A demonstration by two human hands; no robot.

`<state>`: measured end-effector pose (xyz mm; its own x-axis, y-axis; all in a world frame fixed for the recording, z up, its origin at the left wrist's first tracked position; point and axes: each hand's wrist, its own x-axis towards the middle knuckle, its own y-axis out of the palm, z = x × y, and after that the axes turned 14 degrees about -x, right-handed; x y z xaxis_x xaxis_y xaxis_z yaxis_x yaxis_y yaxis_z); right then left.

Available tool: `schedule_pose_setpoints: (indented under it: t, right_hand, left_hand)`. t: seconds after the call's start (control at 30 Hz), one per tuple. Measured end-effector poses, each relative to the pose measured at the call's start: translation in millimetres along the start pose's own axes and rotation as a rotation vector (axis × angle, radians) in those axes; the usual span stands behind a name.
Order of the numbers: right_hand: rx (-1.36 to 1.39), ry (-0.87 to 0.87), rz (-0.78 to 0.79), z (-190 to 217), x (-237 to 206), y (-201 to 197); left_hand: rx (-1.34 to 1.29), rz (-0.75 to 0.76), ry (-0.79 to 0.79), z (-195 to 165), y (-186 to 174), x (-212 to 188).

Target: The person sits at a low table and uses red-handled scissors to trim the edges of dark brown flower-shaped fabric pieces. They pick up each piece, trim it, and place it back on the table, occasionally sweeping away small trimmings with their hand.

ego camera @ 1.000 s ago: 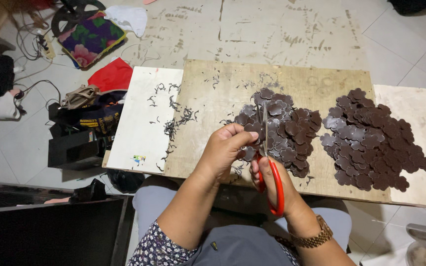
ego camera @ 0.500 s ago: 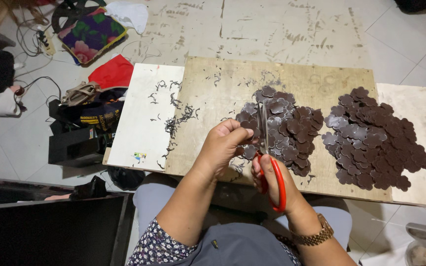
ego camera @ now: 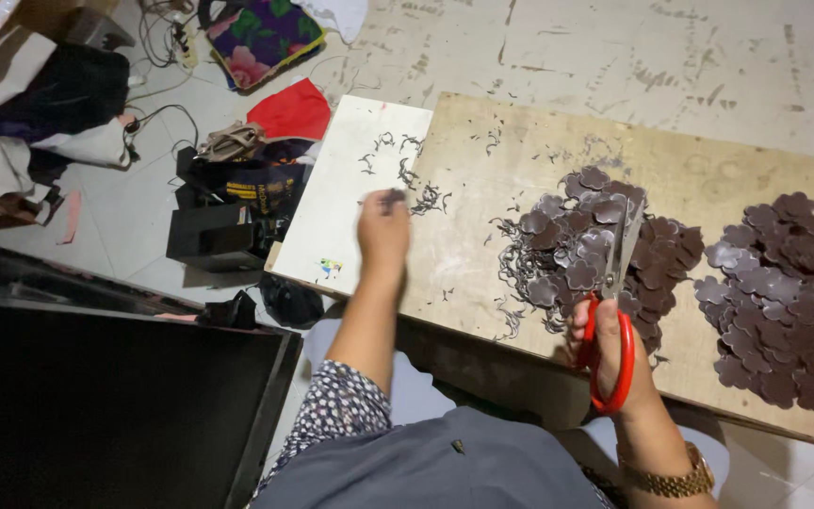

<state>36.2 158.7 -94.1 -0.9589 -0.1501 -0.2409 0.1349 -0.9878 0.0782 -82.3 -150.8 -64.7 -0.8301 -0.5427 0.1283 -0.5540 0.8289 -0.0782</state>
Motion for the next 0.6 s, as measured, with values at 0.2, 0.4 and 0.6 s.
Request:
schedule_pose_setpoints:
  t: [0.2, 0.4, 0.6]
  right_hand:
    - [0.075, 0.023, 0.009, -4.5, 3.5, 0.5]
    - [0.040, 0.037, -0.024, -3.0, 1.5, -1.4]
    - [0.091, 0.026, -0.088, -4.0, -0.5, -12.2]
  left_hand:
    - [0.446, -0.154, -0.105, -5.9, -31.8, 5.6]
    - [0.632, -0.195, -0.027, -8.0, -27.7, 7.9]
    - [0.750, -0.064, 0.092, -2.1, -13.4, -13.6]
